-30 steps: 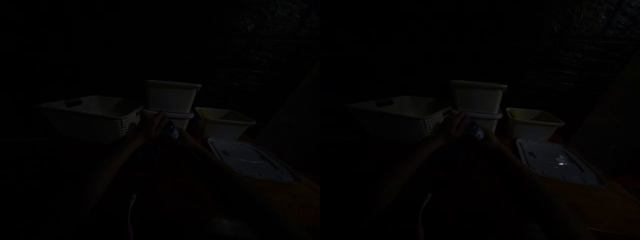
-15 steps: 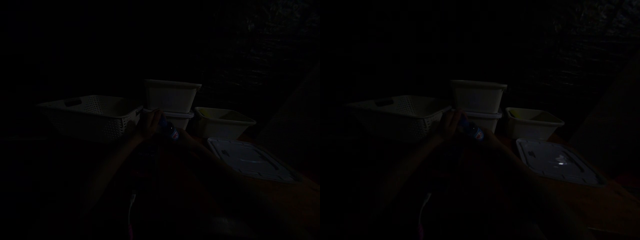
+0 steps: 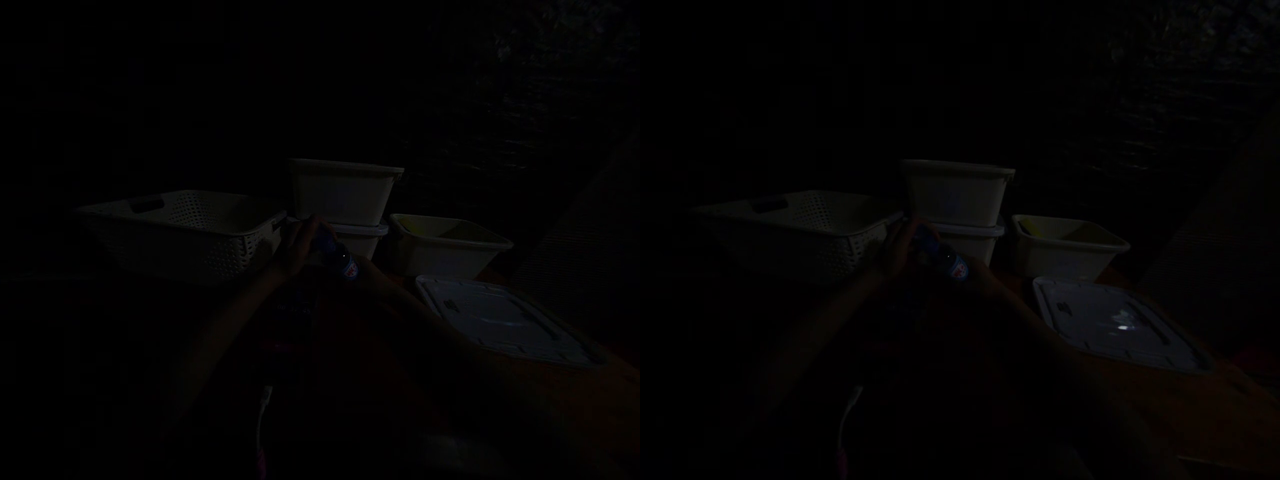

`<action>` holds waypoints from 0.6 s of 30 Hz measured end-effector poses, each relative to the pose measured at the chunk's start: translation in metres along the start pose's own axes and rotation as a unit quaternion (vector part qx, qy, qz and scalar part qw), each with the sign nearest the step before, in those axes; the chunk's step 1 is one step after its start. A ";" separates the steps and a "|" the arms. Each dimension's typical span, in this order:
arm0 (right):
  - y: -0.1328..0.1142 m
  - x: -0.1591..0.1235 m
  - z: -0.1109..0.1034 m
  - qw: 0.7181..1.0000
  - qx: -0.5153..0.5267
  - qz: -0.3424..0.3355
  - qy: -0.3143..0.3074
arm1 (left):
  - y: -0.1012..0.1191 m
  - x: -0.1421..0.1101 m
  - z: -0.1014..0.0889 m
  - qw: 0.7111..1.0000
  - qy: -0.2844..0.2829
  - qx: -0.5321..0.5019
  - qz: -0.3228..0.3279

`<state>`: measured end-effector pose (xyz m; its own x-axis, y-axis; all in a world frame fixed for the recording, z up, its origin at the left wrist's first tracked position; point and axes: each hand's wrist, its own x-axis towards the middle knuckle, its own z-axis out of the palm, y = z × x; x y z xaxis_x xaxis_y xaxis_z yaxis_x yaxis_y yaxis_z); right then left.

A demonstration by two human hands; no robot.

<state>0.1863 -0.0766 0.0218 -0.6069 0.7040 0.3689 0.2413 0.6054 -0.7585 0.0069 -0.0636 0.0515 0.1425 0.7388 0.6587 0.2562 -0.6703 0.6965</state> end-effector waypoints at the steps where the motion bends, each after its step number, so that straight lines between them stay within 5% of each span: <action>1: 0.000 0.000 0.000 1.000 0.000 -0.001 0.002 | -0.001 0.001 0.000 1.000 0.000 -0.019 -0.013; 11: 0.002 -0.002 -0.002 1.000 0.004 -0.009 -0.001 | -0.008 0.005 0.001 0.987 -0.030 -0.141 -0.067; 18: 0.029 0.006 -0.007 1.000 0.007 0.008 -0.010 | -0.007 0.005 0.000 0.970 -0.078 -0.189 -0.131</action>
<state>0.1951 -0.0522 0.0063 -0.6186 0.7060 0.3449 0.2404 0.5880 -0.7723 0.0057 -0.0555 0.0501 0.2702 0.8691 0.4143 -0.0623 -0.4136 0.9083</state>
